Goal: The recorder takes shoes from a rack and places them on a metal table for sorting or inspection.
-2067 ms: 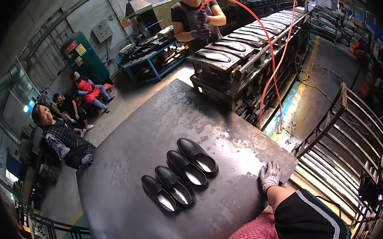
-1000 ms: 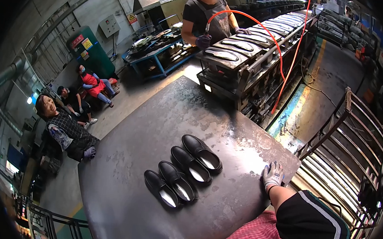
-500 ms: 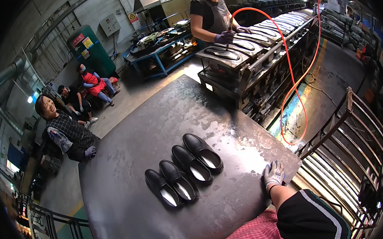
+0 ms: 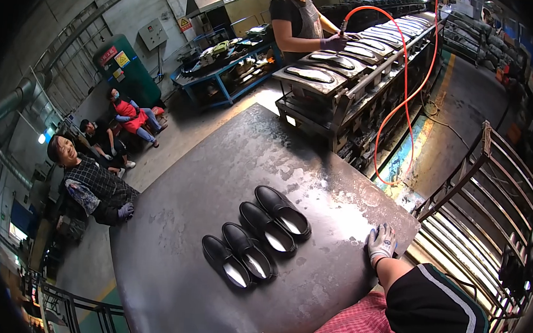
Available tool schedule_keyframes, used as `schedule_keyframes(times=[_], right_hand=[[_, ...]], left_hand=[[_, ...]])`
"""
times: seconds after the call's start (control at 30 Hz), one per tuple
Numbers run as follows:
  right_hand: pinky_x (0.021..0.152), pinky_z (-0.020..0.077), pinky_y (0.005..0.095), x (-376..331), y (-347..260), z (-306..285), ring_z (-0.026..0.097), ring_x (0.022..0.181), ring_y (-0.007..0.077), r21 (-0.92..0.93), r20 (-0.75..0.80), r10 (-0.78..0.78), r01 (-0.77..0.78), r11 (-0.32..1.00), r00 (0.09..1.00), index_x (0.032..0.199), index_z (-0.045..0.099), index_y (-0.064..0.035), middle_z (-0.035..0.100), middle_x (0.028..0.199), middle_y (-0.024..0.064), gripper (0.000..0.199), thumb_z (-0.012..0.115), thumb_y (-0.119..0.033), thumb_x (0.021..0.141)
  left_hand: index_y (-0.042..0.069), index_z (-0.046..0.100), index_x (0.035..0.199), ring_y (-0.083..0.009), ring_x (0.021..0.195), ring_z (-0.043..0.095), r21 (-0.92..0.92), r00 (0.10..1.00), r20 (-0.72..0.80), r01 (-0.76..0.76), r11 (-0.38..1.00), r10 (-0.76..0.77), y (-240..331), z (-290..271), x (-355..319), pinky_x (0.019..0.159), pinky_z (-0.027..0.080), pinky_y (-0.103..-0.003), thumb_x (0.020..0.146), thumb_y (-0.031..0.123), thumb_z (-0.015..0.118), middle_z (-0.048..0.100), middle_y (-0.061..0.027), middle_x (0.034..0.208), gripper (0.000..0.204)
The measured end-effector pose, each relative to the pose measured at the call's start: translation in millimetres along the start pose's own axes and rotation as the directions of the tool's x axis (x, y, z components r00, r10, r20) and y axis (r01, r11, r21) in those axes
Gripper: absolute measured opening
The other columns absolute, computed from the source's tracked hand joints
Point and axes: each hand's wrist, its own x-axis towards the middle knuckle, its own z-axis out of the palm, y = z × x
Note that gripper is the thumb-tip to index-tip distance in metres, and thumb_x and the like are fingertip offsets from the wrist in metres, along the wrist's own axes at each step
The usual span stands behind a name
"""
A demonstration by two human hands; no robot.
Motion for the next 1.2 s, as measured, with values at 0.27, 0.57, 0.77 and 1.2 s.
schedule_keyframes(times=[0.27, 0.57, 0.77, 1.2], right_hand=[[0.111, 0.0299, 0.0486, 1, 5, 7, 0.04, 0.132, 0.0384, -0.001, -0.026, -0.009, 0.009, 1.0, 1.0, 0.127, 0.057, -0.0034, 0.048, 0.142, 0.0175, 0.048, 0.05, -0.038, 0.093], [0.111, 0.0302, 0.049, 1, 5, 8, 0.041, 0.13, 0.0386, 0.0, -0.04, -0.018, 0.018, 1.0, 0.999, 0.125, 0.058, -0.0026, 0.049, 0.14, 0.0186, 0.048, 0.05, -0.038, 0.093], [0.111, 0.0299, 0.0492, 0, 3, 5, 0.041, 0.131, 0.0388, 0.009, -0.028, -0.016, 0.016, 1.0, 0.999, 0.125, 0.058, -0.0029, 0.048, 0.141, 0.0185, 0.047, 0.051, -0.037, 0.093], [0.111, 0.0295, 0.0489, 1, 2, 2, 0.039, 0.132, 0.0388, 0.001, -0.004, -0.003, 0.003, 1.0, 1.0, 0.127, 0.056, -0.0041, 0.047, 0.142, 0.0176, 0.047, 0.05, -0.037, 0.094]], left_hand=[[0.0, 0.046, 0.135, -0.0403, 0.135, 0.033, 0.044, 0.999, 0.031, -0.034, 0.998, 0.033, -2, 1, 2, 0.11, 0.031, -0.053, 0.084, 0.045, 0.067, 0.04, -0.0218, 0.143, 0.071], [0.002, 0.043, 0.137, -0.0415, 0.133, 0.035, 0.03, 1.0, 0.015, -0.025, 0.999, 0.025, -2, 1, 2, 0.108, 0.033, -0.053, 0.083, 0.044, 0.068, 0.039, -0.0254, 0.143, 0.073], [0.003, 0.043, 0.137, -0.0418, 0.132, 0.036, 0.002, 1.0, 0.004, -0.003, 1.0, 0.003, -3, 1, 1, 0.107, 0.034, -0.054, 0.083, 0.044, 0.068, 0.04, -0.0249, 0.143, 0.072], [0.003, 0.044, 0.138, -0.0402, 0.134, 0.034, 0.014, 1.0, 0.007, -0.004, 1.0, 0.004, -1, 1, 0, 0.107, 0.034, -0.053, 0.084, 0.046, 0.067, 0.039, -0.0235, 0.144, 0.073]])
